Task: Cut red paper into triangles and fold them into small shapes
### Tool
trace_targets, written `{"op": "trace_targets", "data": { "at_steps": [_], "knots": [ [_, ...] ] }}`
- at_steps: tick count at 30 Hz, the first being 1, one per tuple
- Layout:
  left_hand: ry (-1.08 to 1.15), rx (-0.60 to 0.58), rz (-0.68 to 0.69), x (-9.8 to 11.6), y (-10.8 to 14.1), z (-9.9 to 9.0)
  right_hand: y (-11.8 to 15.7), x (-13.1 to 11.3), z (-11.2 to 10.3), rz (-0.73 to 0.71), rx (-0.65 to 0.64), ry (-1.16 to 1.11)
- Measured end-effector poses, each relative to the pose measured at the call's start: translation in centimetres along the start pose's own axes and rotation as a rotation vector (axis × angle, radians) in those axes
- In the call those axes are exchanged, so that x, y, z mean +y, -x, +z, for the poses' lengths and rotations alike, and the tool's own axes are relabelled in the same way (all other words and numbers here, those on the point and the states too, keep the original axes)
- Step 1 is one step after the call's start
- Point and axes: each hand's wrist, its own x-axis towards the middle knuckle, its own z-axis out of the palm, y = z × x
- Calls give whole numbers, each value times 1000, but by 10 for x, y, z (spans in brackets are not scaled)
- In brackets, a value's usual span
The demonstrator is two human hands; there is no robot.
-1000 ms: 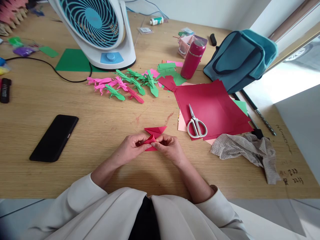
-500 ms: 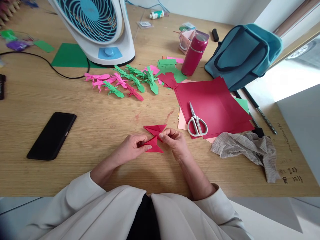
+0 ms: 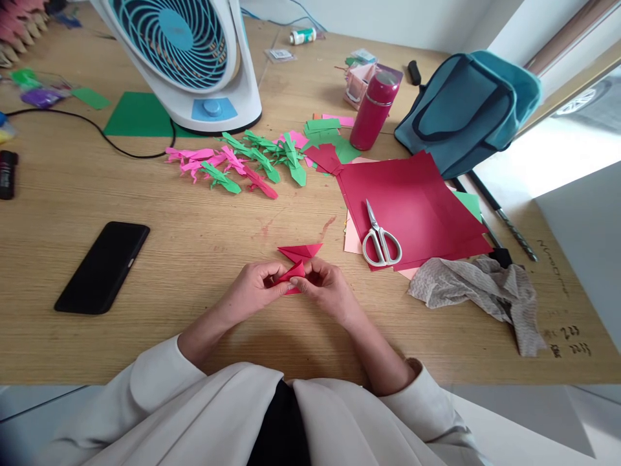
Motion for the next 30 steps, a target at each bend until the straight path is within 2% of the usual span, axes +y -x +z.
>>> {"op": "trace_targets", "data": {
  "at_steps": [6, 13, 18, 24, 30],
  "knots": [
    [-9, -12, 10, 4, 0, 0, 0, -6, 5, -45, 83, 13],
    [-56, -57, 11, 2, 1, -1, -2, -9, -2, -14, 184, 31],
    [14, -55, 1, 4, 1, 0, -1, -10, -1, -15, 169, 3],
    [60, 14, 25, 6, 1, 2, -1, -12, 7, -1, 95, -112],
    [-9, 2, 77, 3, 2, 4, -1, -12, 7, -40, 111, -27]
  ]
}}
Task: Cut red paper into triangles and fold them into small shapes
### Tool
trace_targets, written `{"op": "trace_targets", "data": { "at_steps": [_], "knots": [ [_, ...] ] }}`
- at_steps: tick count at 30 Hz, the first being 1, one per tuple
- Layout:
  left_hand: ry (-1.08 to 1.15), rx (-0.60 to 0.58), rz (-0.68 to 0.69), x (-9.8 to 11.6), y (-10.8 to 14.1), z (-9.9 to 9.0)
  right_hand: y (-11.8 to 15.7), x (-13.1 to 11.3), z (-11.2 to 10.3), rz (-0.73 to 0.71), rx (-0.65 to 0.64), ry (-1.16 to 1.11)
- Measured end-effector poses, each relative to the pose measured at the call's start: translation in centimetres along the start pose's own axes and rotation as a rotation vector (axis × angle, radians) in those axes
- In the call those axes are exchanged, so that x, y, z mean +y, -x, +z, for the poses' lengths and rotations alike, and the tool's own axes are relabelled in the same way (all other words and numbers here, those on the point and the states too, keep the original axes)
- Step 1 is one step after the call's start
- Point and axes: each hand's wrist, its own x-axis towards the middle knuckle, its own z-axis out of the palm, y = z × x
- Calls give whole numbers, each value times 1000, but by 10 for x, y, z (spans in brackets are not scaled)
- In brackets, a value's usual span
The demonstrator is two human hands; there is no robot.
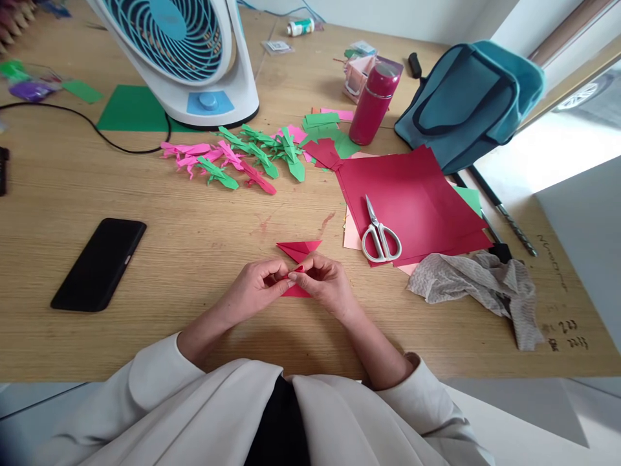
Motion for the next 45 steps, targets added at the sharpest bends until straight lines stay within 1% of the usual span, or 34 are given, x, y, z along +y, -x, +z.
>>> {"op": "trace_targets", "data": {
  "at_steps": [7, 10, 12, 13, 14, 16, 19, 21, 24, 28, 33, 36, 41, 45],
  "knots": [
    [-40, -45, -15, -3, 2, 0, -1, -3, -7, 30, 94, -10],
    [-37, -75, -27, -3, 3, 1, -4, -5, -14, 3, 188, -28],
    [10, -79, -54, -2, 2, 1, -5, -6, -19, -30, 252, -42],
    [51, -73, -74, -2, 1, 0, -5, -7, -21, -46, 260, -35],
    [100, -60, -95, -1, 1, 0, -5, -8, -21, -55, 246, -20],
    [200, -20, -123, -1, -1, -3, -3, -7, -19, -53, 162, 11],
    [302, 48, -107, -3, -3, -6, 1, -3, -10, -40, 17, 44],
    [334, 71, -90, -4, -4, -6, 3, 0, -6, -56, -35, 83],
    [346, 66, -79, -5, -4, -4, 3, 3, -3, -83, -45, 161],
    [303, 74, -71, -3, -2, -1, 3, 1, -3, -128, -46, 282],
    [162, 129, -52, 2, -1, -1, 5, -2, 1, -177, -70, 383],
    [78, 147, -15, 5, -1, -2, 6, -1, 2, -203, -77, 432],
    [-4, 171, 56, 7, 0, -3, 6, -1, 0, -237, -126, 481],
    [-1, 188, 69, 9, 1, -4, 7, -4, 1, -217, -158, 450]
  ]
}}
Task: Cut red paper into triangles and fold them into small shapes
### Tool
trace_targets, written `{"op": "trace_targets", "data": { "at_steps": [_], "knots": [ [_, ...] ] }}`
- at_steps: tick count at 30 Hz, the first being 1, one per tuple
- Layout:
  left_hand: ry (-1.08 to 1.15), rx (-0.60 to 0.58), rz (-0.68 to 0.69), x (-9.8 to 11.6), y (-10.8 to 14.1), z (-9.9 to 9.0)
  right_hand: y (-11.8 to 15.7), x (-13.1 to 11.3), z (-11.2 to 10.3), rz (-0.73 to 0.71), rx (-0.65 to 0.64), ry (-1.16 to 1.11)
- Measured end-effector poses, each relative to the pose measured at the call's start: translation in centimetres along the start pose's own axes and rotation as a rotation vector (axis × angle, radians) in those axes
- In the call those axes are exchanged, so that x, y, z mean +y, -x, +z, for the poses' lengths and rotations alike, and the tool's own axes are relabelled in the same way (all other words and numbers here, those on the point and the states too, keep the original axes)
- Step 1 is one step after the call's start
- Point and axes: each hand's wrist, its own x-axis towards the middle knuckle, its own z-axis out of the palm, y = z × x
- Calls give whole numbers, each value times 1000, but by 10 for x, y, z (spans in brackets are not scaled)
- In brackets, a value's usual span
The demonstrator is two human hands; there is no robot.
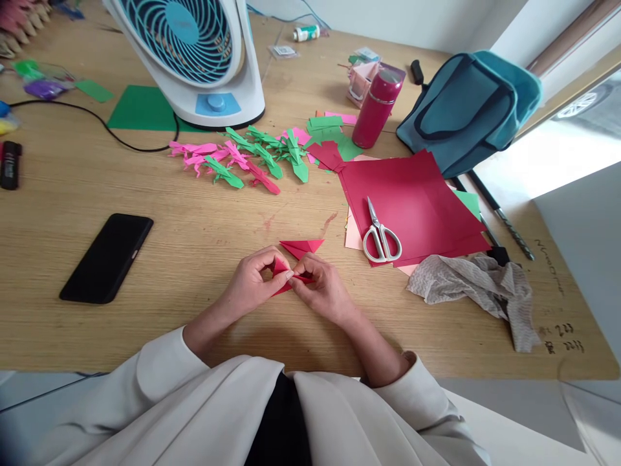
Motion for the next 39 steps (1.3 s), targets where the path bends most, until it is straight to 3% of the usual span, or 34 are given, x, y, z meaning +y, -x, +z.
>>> {"op": "trace_targets", "data": {
  "at_steps": [8, 14, 20, 23, 29, 39],
  "knots": [
    [172, 40, -74, -5, -3, -11, 1, 3, 0, -17, -63, -7],
    [300, 181, -145, -10, -6, -19, 1, 2, 2, 57, -72, -132],
    [314, -95, -159, -10, -4, -11, -2, 14, -1, 165, 182, -363],
    [266, -136, -162, -16, -2, -5, -3, 19, -2, 175, 254, -432],
    [101, -115, -125, -17, -1, -3, -4, 15, -1, 188, 173, -445],
    [-126, -119, 46, -13, 0, -2, -2, 19, 2, 177, 78, -345]
  ]
}}
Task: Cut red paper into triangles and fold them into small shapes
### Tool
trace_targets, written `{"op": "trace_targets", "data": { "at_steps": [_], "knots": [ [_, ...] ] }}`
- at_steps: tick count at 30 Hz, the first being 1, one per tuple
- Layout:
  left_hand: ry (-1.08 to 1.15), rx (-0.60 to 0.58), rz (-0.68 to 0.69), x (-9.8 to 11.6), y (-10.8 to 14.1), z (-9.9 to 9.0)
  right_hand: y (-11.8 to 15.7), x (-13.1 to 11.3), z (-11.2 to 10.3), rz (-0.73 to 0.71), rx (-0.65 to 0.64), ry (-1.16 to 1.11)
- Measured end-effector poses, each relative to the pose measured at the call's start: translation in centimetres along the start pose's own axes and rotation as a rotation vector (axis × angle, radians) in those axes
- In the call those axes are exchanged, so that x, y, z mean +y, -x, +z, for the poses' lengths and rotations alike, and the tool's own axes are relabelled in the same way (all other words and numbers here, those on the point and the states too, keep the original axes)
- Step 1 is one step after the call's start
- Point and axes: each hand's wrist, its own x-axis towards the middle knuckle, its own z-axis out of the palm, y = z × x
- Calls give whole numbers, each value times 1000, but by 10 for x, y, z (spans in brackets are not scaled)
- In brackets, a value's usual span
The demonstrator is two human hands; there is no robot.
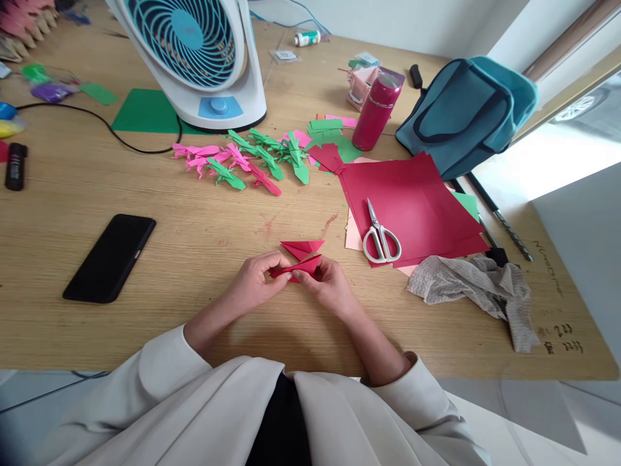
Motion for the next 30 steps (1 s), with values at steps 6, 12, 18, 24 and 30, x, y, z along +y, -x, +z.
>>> {"op": "trace_targets", "data": {
  "at_steps": [6, 12, 18, 24, 30],
  "knots": [
    [-17, 26, -15, 1, 0, 0, 1, -4, 0, 25, 32, 56],
    [178, 69, -185, -2, -3, -8, -2, -9, -6, 81, 124, -2],
    [398, 112, -262, -11, -5, -15, -2, -10, -12, 76, 158, 45],
    [380, 128, -260, -13, -5, -17, -2, -8, -14, 14, 136, 29],
    [365, 143, -271, -15, -6, -18, -4, -13, -12, 31, 186, -37]
  ]
}}
